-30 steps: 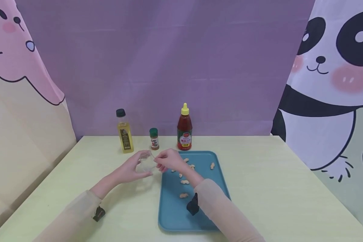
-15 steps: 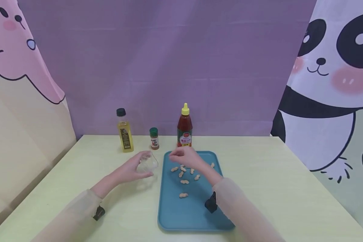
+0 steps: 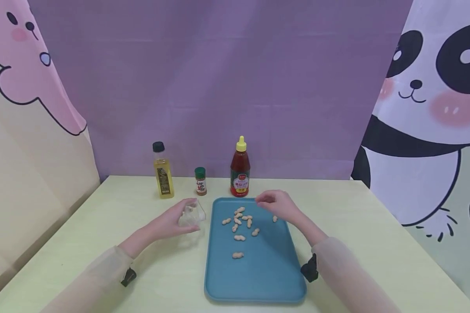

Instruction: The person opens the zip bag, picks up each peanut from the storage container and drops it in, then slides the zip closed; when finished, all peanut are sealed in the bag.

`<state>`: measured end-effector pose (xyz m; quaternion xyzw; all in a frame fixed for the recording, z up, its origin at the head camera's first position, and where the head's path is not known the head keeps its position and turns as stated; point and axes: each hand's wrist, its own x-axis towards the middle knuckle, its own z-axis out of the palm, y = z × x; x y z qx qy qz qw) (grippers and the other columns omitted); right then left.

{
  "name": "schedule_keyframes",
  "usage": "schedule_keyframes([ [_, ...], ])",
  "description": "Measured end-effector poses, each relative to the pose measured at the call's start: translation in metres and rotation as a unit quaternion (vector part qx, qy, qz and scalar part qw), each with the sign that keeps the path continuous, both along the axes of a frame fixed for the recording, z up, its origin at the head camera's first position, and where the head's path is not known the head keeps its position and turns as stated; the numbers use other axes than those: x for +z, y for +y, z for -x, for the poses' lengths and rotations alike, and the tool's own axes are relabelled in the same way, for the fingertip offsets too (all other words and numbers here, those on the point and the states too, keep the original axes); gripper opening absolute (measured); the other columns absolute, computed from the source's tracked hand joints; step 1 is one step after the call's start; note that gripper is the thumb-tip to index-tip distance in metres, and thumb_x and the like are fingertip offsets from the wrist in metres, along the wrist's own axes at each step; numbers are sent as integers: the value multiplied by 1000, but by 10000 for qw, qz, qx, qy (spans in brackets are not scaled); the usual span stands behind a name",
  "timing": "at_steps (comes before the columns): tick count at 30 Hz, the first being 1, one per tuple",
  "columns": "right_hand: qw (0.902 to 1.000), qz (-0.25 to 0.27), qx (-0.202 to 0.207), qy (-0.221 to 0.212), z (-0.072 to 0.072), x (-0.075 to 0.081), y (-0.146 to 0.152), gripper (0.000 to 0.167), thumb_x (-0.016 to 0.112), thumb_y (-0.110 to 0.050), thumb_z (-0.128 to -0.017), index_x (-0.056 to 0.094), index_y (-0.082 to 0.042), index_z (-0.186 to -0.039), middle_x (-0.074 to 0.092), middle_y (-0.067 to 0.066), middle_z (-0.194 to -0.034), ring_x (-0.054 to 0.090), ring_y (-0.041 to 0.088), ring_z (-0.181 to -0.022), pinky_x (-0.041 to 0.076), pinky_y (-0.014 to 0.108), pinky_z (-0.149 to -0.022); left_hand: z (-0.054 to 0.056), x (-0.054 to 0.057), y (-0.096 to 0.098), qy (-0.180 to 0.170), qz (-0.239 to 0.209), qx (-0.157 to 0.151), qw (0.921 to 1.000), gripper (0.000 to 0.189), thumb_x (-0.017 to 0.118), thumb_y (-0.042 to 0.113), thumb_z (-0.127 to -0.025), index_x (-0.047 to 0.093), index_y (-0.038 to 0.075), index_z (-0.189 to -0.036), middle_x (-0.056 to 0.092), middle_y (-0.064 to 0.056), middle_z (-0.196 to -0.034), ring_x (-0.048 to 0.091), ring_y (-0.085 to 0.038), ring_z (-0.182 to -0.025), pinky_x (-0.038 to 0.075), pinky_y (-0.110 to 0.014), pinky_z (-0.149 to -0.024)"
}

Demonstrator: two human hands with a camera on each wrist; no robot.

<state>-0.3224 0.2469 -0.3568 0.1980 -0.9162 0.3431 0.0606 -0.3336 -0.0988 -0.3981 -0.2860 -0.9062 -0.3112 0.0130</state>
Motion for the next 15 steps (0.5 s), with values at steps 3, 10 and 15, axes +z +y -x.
schedule_keyframes([
  [3, 9999, -138, 11, 61, -1, -5, 15, 23, 60, -14, -91, 66, 0, -109, 68, 16, -105, 64, 31, -98, 54, 43, -84, 0, 1, 1, -31, 3, 57, 10000, 86, 72, 46, -79, 29, 10, -144, 43, -4, -143, 44, -22, -128, 38, -41, -107],
  [10, 9995, -312, 4, -103, 0, -19, 37, 23, 60, -7, -90, 65, 4, -109, 68, 18, -105, 63, 34, -99, 53, 43, -82, 0, 1, 2, -43, 25, 86, 10000, 86, 71, 47, -79, 28, 12, -145, 42, -3, -144, 43, -22, -130, 37, -41, -108],
  [15, 9989, -420, -85, -173, 1, -29, 41, 28, 59, -7, -90, 62, 6, -115, 65, 22, -111, 61, 37, -103, 53, 43, -83, -2, 0, 3, -10, 22, 29, 10000, 86, 70, 49, -79, 28, 12, -145, 43, -3, -143, 44, -21, -129, 37, -40, -107],
])
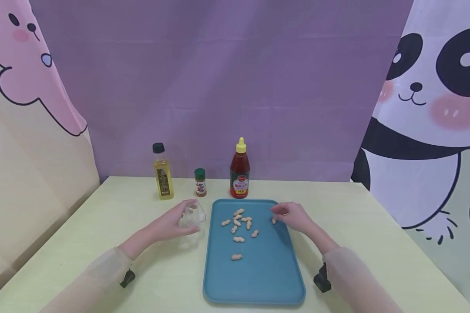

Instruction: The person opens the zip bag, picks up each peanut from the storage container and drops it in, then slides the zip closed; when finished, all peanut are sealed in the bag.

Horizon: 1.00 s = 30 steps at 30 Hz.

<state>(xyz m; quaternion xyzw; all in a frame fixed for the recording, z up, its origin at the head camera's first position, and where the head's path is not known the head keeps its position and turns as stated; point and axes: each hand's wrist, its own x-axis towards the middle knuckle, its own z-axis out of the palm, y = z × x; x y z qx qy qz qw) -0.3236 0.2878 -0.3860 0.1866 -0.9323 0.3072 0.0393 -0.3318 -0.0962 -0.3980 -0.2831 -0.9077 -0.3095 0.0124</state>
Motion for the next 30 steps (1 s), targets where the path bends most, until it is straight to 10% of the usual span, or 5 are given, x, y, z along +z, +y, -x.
schedule_keyframes([
  [30, 9965, -713, 433, 11, 3, -8, -8, 17, 63, -7, -87, 71, 3, -98, 71, 14, -92, 64, 27, -84, 54, 32, -68, 0, -1, -1, -57, 91, -100, 9999, 89, 68, 52, -79, 24, 14, -147, 40, -3, -146, 44, -21, -128, 39, -39, -107],
])
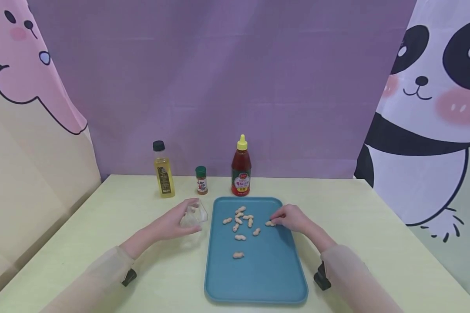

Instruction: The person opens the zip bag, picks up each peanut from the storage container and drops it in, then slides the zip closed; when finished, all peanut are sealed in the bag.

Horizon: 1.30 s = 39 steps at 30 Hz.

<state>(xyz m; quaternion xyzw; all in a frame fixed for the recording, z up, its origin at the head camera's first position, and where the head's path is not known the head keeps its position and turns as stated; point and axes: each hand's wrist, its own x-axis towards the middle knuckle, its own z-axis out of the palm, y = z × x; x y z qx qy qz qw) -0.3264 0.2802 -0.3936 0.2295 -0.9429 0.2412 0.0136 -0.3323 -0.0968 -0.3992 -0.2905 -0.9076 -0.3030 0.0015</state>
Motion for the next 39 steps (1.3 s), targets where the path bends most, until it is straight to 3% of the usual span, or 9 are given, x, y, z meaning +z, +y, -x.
schedule_keyframes([
  [10, 9997, 114, 116, -182, -2, 3, 2, 16, 67, -13, -85, 73, -1, -94, 70, 9, -88, 60, 16, -78, 49, 23, -63, -1, 1, 1, -93, -1, 30, 10000, 91, 68, 53, -79, 23, 14, -148, 38, -3, -147, 41, -22, -131, 37, -41, -108],
  [25, 9982, 493, 87, -342, -4, 12, -1, 19, 66, -21, -87, 71, -4, -95, 70, 6, -89, 62, 13, -78, 51, 25, -66, -3, 3, 3, -157, 18, 132, 9998, 90, 69, 49, -80, 22, 14, -148, 38, -3, -147, 40, -23, -132, 35, -42, -109],
  [34, 9979, 579, -203, -199, -1, 29, -21, 25, 68, -28, -86, 72, -7, -98, 70, 6, -92, 63, 15, -81, 55, 32, -72, -2, 2, 4, -144, 5, 139, 9998, 91, 71, 47, -79, 21, 14, -148, 39, -3, -147, 40, -24, -133, 35, -43, -109],
  [39, 9977, 661, -49, -126, 2, 34, -34, 24, 67, -30, -87, 71, -9, -98, 70, 3, -91, 63, 14, -81, 55, 34, -75, -2, 2, 5, -148, -2, 137, 9998, 91, 72, 44, -79, 22, 14, -148, 41, -3, -145, 41, -24, -132, 36, -43, -109],
])
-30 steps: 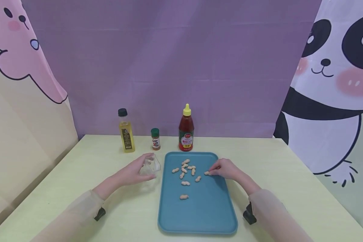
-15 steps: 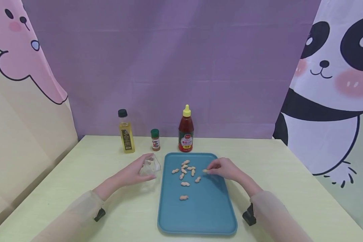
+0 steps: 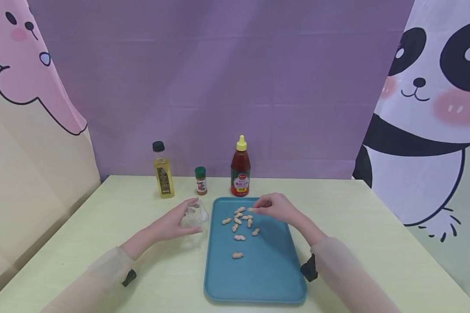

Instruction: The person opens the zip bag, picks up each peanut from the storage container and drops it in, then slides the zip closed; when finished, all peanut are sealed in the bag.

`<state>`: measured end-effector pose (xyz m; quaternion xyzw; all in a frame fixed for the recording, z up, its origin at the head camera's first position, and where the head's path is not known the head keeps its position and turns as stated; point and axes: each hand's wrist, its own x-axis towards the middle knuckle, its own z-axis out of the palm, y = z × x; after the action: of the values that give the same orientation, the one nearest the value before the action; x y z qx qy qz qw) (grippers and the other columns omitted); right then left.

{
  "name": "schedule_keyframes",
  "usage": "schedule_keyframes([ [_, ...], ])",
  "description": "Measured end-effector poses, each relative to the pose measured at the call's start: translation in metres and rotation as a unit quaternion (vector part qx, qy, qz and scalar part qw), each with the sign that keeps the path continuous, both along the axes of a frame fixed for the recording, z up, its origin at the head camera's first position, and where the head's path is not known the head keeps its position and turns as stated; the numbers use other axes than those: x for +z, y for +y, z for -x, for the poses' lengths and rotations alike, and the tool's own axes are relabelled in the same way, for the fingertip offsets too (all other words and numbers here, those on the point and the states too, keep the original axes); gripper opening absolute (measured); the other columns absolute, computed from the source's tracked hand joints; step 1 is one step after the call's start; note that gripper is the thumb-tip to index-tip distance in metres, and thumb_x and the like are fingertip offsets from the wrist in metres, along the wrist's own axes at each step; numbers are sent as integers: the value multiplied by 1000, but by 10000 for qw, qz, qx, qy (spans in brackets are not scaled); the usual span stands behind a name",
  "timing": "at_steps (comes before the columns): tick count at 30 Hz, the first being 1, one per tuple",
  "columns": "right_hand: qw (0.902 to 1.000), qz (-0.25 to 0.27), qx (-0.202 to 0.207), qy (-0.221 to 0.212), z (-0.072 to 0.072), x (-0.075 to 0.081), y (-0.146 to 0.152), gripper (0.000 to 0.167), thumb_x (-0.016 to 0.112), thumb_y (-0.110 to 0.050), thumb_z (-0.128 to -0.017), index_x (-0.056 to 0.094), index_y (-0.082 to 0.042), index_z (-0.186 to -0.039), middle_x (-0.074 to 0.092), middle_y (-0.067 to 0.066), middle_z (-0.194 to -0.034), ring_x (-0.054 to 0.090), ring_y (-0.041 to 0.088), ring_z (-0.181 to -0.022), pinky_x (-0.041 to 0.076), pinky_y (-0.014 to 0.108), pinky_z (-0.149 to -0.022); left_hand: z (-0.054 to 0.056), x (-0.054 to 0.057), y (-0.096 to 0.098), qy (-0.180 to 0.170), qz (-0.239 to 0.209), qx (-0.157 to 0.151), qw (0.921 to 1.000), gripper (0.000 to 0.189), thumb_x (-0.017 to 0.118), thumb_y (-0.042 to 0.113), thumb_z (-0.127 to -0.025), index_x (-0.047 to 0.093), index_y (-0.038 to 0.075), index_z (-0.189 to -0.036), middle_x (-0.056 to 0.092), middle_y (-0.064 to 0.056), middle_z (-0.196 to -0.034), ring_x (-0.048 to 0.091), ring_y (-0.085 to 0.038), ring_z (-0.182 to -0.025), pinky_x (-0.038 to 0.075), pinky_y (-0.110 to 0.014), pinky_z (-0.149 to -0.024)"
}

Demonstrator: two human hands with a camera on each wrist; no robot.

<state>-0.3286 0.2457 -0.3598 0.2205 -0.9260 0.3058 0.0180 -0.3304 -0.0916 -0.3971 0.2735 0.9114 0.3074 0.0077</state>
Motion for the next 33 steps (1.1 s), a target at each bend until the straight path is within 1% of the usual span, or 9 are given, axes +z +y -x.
schedule_keyframes([
  [7, 9988, 275, 354, 197, 5, -1, -26, 21, 67, -25, -87, 70, -9, -100, 70, 4, -92, 62, 12, -79, 53, 24, -71, -1, 0, 0, 7, -42, -54, 10000, 90, 73, 44, -78, 24, 13, -148, 40, -3, -146, 41, -23, -132, 36, -42, -108],
  [12, 9985, 322, 433, 95, 4, 4, -49, 22, 67, -25, -87, 70, -8, -101, 70, 4, -91, 61, 12, -78, 53, 24, -70, -1, 0, 0, 25, -29, -118, 9999, 90, 72, 46, -79, 24, 14, -147, 39, -3, -146, 40, -21, -132, 36, -41, -109],
  [14, 9983, 393, 426, -18, 3, 6, -59, 22, 67, -26, -87, 69, -8, -101, 69, 4, -90, 62, 14, -79, 53, 25, -70, -1, 0, 0, 20, -32, -137, 9999, 90, 71, 47, -79, 24, 14, -147, 39, -3, -147, 40, -21, -132, 35, -41, -109],
  [16, 9978, 462, 473, -110, 3, 8, -67, 23, 67, -26, -87, 69, -8, -101, 70, 5, -91, 63, 19, -81, 54, 25, -69, -1, -1, -1, 11, -36, -142, 9999, 90, 71, 48, -79, 24, 15, -147, 39, -3, -147, 40, -21, -132, 35, -42, -109],
  [19, 9963, 557, 625, -178, 3, 8, -78, 22, 66, -23, -88, 69, -6, -101, 70, 7, -91, 65, 27, -83, 54, 25, -68, 0, -1, -1, 7, -12, -122, 9999, 91, 70, 51, -78, 24, 15, -147, 39, -1, -147, 41, -20, -131, 36, -42, -108],
  [22, 9948, 612, 800, -172, 5, 6, -88, 21, 65, -22, -88, 70, -6, -101, 71, 7, -91, 66, 28, -84, 53, 23, -67, 1, -2, -1, 34, -14, -121, 9999, 92, 70, 52, -77, 24, 15, -147, 39, -1, -146, 42, -20, -130, 37, -42, -107],
  [24, 9938, 626, 906, -118, 5, 3, -94, 20, 65, -22, -88, 70, -6, -101, 71, 7, -90, 66, 27, -82, 53, 23, -67, 1, -2, -1, 35, -40, -134, 9999, 92, 71, 51, -78, 24, 14, -147, 40, -1, -146, 43, -20, -128, 39, -42, -106],
  [29, 9922, 633, 1072, 7, 4, -2, -106, 19, 66, -23, -88, 71, -9, -99, 71, 4, -90, 64, 17, -78, 53, 22, -66, 2, -3, 0, -18, -36, -136, 9999, 91, 70, 50, -78, 24, 14, -147, 40, -2, -144, 45, -19, -124, 41, -41, -104],
  [33, 9912, 728, 1101, -36, 4, -5, -112, 19, 66, -23, -88, 71, -8, -99, 70, 5, -92, 62, 11, -76, 52, 20, -65, 2, -3, 0, 11, -28, -113, 9999, 88, 70, 49, -80, 24, 15, -147, 39, -2, -145, 44, -19, -127, 40, -43, -105],
])
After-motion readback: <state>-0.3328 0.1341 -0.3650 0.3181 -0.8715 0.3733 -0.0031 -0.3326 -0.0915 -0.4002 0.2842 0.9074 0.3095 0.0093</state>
